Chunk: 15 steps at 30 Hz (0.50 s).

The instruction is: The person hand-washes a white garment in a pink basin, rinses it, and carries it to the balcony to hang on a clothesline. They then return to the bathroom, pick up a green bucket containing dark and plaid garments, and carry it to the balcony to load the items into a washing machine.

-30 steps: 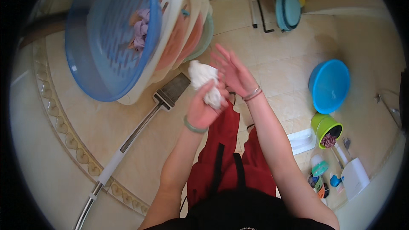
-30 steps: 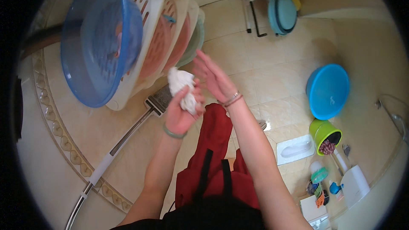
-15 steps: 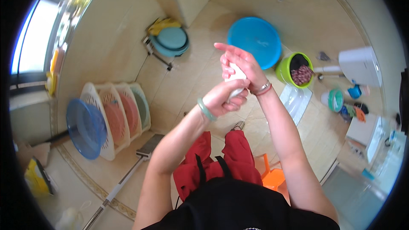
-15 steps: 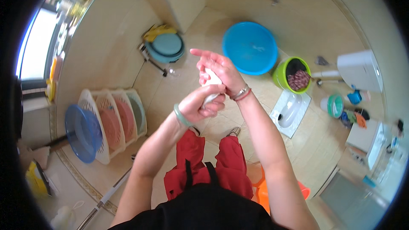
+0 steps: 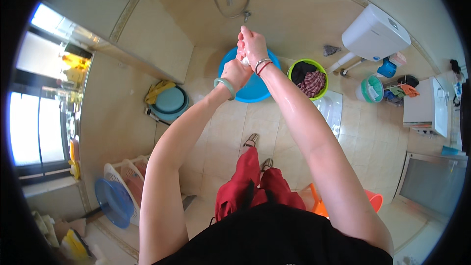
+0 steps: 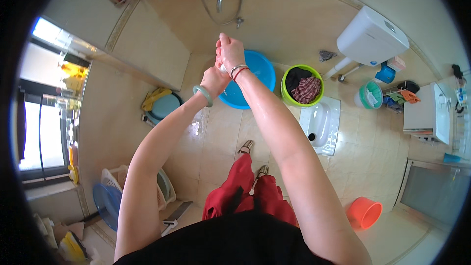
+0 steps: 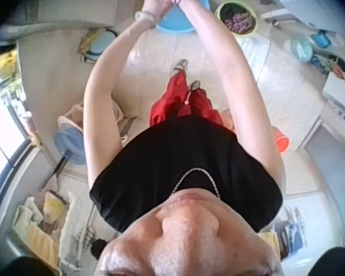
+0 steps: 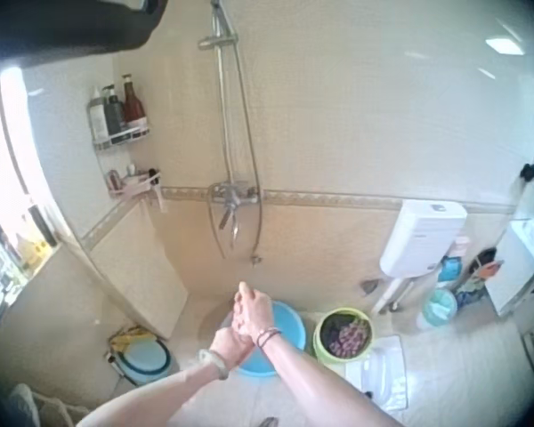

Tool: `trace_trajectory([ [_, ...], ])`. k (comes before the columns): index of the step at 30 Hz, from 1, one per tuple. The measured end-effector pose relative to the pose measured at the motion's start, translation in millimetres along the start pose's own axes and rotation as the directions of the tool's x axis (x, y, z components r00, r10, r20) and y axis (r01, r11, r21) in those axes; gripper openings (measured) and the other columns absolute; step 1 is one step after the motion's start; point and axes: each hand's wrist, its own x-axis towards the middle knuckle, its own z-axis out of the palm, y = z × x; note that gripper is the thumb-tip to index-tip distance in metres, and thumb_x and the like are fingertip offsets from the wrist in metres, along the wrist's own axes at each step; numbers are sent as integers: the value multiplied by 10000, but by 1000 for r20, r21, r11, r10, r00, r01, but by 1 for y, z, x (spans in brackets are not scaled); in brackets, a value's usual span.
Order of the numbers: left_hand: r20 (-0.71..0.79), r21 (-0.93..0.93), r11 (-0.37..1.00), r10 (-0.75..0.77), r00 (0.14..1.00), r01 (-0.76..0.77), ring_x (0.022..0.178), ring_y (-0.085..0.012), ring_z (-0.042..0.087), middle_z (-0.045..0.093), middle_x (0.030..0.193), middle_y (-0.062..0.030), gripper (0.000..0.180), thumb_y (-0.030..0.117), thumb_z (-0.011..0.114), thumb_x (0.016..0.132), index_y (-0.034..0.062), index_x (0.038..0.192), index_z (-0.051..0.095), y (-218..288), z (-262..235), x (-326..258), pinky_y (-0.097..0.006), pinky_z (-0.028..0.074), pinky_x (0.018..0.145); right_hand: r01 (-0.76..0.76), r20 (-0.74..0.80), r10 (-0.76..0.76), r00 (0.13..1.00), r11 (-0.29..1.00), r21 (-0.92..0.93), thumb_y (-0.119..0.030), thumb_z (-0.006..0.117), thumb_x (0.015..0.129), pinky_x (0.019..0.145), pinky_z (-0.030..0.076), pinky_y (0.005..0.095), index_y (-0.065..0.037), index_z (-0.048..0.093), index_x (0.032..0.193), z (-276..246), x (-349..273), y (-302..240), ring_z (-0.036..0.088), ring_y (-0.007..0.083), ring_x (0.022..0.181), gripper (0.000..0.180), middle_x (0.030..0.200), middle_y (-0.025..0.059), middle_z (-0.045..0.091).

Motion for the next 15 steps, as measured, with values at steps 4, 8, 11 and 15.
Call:
trace_trajectory([
  [4, 43, 79, 996, -49, 998, 45, 803, -382, 663, 674, 870, -244, 440, 431, 578, 858, 3, 881, 679, 17, 3, 45, -424, 526, 699, 18, -93, -13, 996, 998, 56, -287, 465, 949, 328, 270, 289, -64, 449, 715, -14, 43, -11, 341, 112, 351, 324, 495, 11, 378],
  [8, 53, 219, 976, -18, 998, 6, 833, -399, 654, 670, 909, -250, 402, 394, 576, 847, 8, 869, 686, 25, 6, 82, -440, 528, 725, 41, -192, -23, 981, 995, 90, -283, 444, 947, 326, 268, 303, -73, 439, 714, -31, 86, -10, 323, 116, 345, 314, 495, 12, 363],
  [11, 5, 255, 967, -11, 1000, 9, 787, -350, 675, 688, 800, -197, 329, 339, 629, 827, 24, 908, 676, 23, 20, 101, -404, 533, 701, 32, -141, -5, 990, 981, 191, -335, 447, 962, 370, 352, 312, -60, 476, 787, -52, 105, -1, 437, 150, 406, 327, 554, 49, 463],
  [15, 424, -375, 882, -111, 899, 286, 936, -261, 658, 653, 980, -110, 402, 131, 670, 809, 66, 1190, 557, 54, 31, 110, -428, 545, 779, 68, 6, -78, 997, 903, 424, -523, 433, 969, 684, 542, 381, -25, 521, 1085, -94, 89, -29, 654, 273, 850, 519, 972, 181, 650],
])
